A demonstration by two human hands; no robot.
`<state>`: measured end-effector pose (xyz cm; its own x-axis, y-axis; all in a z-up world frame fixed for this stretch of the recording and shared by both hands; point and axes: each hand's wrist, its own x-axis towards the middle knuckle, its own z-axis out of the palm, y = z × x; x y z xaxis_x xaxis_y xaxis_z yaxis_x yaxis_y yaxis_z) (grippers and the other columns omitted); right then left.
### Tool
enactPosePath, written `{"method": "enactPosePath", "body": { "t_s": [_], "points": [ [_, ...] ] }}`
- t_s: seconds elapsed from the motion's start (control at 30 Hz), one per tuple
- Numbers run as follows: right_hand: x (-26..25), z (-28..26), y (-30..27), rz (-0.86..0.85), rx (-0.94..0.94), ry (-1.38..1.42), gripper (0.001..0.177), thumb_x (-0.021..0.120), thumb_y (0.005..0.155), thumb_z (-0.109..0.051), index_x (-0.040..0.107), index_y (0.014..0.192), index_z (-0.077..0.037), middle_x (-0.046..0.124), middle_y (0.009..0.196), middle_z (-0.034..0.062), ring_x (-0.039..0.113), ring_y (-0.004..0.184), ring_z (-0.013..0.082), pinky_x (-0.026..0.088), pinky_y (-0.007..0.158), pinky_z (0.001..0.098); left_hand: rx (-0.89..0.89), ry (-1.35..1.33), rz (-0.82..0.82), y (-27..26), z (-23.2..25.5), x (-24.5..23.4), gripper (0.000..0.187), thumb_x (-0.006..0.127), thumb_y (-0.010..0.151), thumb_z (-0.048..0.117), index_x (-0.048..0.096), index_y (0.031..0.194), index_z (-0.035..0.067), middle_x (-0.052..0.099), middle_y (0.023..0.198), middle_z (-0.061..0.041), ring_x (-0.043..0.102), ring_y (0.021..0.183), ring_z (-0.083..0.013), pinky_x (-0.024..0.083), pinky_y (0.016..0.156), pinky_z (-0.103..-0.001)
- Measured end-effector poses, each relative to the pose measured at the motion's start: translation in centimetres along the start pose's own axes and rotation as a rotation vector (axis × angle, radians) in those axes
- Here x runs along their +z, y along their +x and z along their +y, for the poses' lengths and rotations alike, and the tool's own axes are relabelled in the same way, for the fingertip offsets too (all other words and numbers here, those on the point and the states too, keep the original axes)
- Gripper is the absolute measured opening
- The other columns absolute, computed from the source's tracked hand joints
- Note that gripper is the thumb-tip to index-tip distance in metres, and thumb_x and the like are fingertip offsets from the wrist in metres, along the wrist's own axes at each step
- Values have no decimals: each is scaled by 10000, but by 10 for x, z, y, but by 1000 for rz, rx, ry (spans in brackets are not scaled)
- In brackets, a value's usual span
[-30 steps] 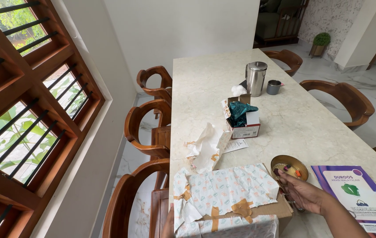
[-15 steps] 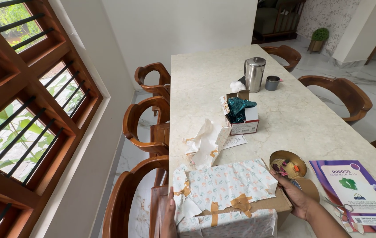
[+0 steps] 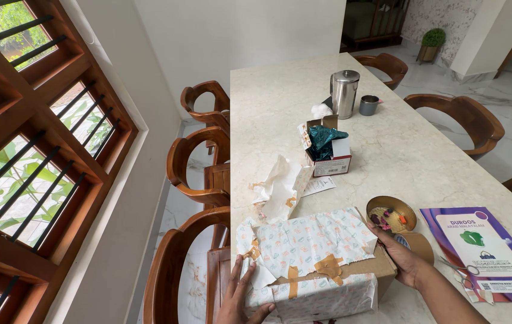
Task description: The person wraps a rectangular box with patterned paper on a dining table. They fold the paper edges, apply pieces of brown tape to secure the folds, and smooth the paper. The person uses scissors to cut tape and adjusts the box orientation multiple times.
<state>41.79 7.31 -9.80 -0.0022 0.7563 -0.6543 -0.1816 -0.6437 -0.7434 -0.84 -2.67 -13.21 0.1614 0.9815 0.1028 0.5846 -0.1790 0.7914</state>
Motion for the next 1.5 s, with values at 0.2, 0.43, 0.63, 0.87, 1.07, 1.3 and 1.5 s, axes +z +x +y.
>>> {"method": "enactPosePath", "body": {
  "t_s": [0.2, 0.43, 0.63, 0.87, 1.07, 1.3, 1.5],
  "points": [
    [9, -27, -7, 99, -124, -238, 832, 630, 836, -654, 576, 1474, -122, 669, 1405, 140, 637, 1259, 236, 485, 1058, 396, -80, -94, 136, 9, 27, -18, 837, 716, 933, 351, 253, 1588, 112, 334, 1599, -215, 302, 1524, -397, 266, 1225, -553],
    [102, -80, -22, 165, -703, -879, 720, 672, 833, -573, 558, 1441, -204, 560, 1515, 82, 589, 1329, 239, 503, 1065, 393, -205, 95, 164, 83, 69, -74, 883, 771, 845, 246, 272, 1566, 136, 349, 1618, -129, 334, 1507, -298, 315, 1208, -423],
    [200, -77, -21, -203, -645, -1131, 702, 735, 910, -459, 418, 1504, -260, 377, 1625, -7, 390, 1474, 213, 377, 1178, 423, -406, 15, -193, 128, 74, -91, 902, 860, 804, 254, 374, 1552, 125, 568, 1440, -181, 580, 1341, -273, 477, 1122, -348],
    [250, -59, 15, -491, -637, -918, 610, 584, 896, -56, 487, 1474, -227, 521, 1533, -20, 632, 1186, 175, 540, 989, 319, -267, -173, -102, 135, 43, -88, 493, 826, 826, 125, 687, 1286, 17, 764, 1196, -126, 731, 1089, -168, 574, 963, -287],
    [268, -56, 36, -633, -572, -804, 409, 624, 890, 28, 664, 1284, -74, 706, 1089, 86, 642, 906, 89, 549, 818, 255, -270, -414, -31, 128, 36, -83, 337, 795, 794, -2, 682, 1110, 17, 763, 968, -77, 735, 904, -140, 610, 858, -276],
    [267, -47, 41, -445, -646, -853, 142, 675, 960, -118, 740, 1062, -44, 697, 829, 27, 602, 753, 89, 498, 696, 234, -373, -353, 80, 126, 42, -78, 244, 781, 861, 85, 697, 1072, -4, 743, 930, -83, 684, 826, -116, 567, 780, -248],
    [266, -52, 40, -478, -545, -681, 210, 665, 1010, -260, 718, 1088, -73, 710, 827, -18, 636, 761, 24, 514, 730, 183, -492, -467, 135, 133, 43, -76, 312, 790, 839, 71, 671, 1119, 0, 711, 910, -67, 685, 849, -139, 569, 778, -255]
  ]
}}
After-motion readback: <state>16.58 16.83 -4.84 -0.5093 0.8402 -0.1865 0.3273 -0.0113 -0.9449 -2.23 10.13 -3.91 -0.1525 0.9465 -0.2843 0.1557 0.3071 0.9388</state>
